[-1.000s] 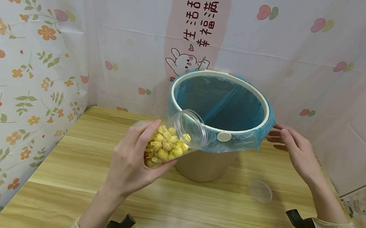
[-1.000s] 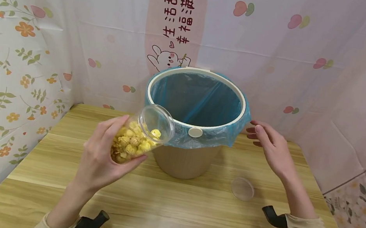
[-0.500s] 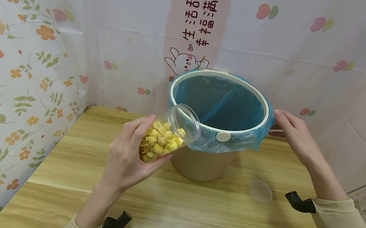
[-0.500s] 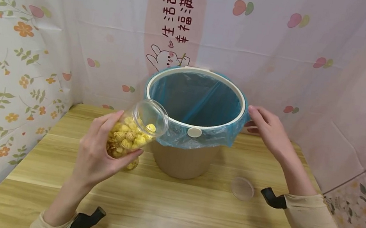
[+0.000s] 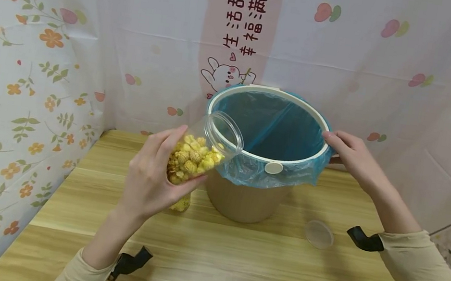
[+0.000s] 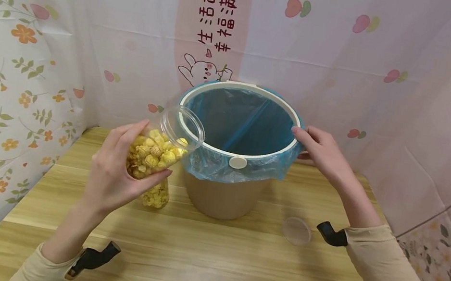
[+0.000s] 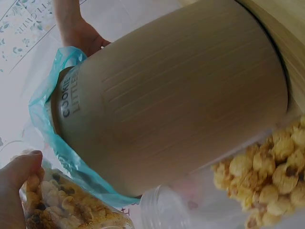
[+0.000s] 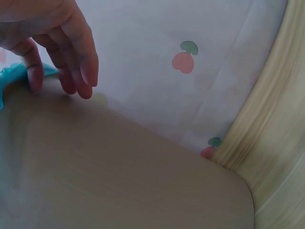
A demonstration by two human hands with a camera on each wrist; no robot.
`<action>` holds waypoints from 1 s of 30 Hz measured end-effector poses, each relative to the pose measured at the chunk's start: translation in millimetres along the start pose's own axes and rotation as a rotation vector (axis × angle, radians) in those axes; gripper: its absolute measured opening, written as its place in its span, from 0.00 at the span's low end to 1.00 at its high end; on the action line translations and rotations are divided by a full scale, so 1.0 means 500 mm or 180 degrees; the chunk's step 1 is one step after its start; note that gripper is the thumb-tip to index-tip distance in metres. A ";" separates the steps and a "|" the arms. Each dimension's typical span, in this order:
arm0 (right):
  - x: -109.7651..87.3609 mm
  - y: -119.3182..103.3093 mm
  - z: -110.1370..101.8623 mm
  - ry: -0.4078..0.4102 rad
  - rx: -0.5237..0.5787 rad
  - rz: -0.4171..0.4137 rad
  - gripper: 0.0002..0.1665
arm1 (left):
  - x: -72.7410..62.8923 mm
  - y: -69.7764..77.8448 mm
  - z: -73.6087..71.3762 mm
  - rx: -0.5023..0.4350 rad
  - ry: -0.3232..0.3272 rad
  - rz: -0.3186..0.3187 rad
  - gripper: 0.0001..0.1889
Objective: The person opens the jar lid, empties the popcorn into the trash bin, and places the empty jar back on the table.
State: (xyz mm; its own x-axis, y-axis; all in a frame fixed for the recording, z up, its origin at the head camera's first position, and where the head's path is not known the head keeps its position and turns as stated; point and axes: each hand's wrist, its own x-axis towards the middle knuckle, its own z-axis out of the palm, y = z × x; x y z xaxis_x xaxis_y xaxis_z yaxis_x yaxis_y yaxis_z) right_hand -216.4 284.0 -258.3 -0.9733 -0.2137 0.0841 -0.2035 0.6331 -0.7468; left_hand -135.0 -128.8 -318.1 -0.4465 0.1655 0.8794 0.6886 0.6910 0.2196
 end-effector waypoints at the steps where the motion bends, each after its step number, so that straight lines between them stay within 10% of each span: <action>1: 0.000 0.000 -0.001 -0.0012 -0.0001 0.0014 0.31 | 0.003 -0.001 -0.002 0.0012 -0.0003 -0.0009 0.47; 30: 0.002 -0.004 0.003 -0.0179 0.0409 0.0030 0.31 | 0.127 -0.054 -0.043 0.0605 -0.0356 0.0279 0.47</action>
State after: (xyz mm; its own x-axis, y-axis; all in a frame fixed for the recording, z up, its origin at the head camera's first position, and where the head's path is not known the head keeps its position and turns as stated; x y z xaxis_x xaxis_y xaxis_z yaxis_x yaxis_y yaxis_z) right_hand -216.6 281.1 -257.7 -0.9669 -0.2517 0.0422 -0.1755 0.5356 -0.8260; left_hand -169.6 -151.9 -259.0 -0.4575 0.3002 0.8370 0.6124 0.7889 0.0518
